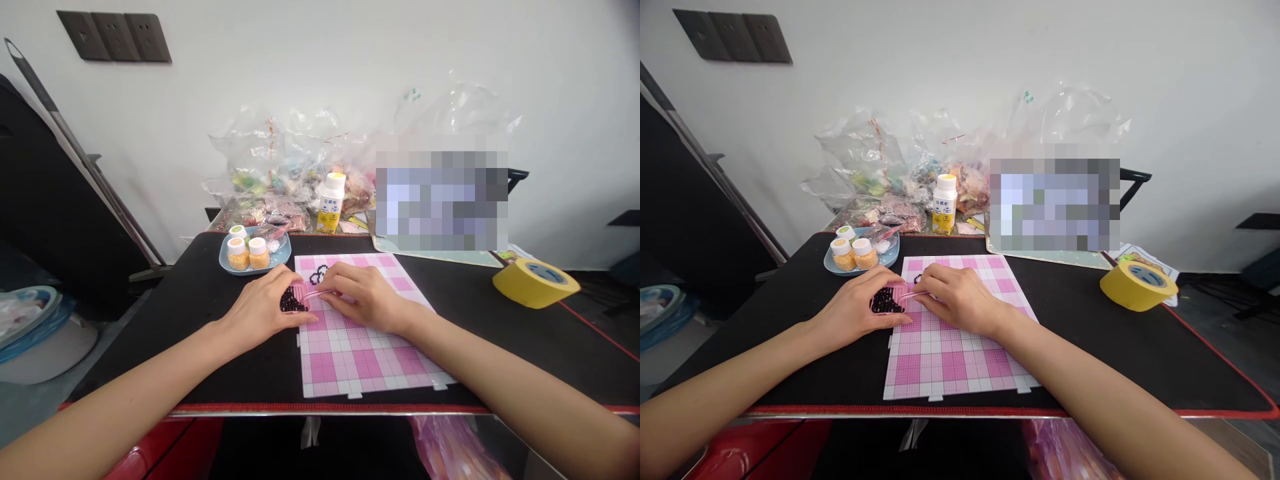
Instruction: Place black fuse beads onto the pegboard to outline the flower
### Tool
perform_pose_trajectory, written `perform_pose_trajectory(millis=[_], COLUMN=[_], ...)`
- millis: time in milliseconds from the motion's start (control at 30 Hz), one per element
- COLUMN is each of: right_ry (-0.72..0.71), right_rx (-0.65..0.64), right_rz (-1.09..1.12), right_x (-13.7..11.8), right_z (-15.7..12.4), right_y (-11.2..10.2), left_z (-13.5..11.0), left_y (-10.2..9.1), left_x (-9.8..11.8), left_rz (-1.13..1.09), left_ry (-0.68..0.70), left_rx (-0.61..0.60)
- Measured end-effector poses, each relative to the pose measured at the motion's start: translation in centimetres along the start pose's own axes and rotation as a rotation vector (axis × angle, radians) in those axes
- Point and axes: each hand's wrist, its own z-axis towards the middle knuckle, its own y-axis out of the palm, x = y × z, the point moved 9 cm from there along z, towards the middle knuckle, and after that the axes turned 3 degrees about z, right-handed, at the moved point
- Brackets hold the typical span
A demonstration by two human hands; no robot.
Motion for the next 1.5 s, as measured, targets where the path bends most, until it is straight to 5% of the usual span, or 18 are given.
perform_pose_trajectory(millis=[333,1500], right_ry=[0.121,0.110], right_rx=[0.044,-0.031], right_rz=[-0.137,-0.252], right_x=[2.4,2.6], right_z=[-0.4,-0.5], right_y=[-2.1,-1.2], left_z=[-0.1,-0.1], left_y=[0.1,0.2], left_x=[-0.2,-0.3], left_rz=[0.018,0.027], left_ry=[0.008,-0.013], left_rx=[0.002,-0.014])
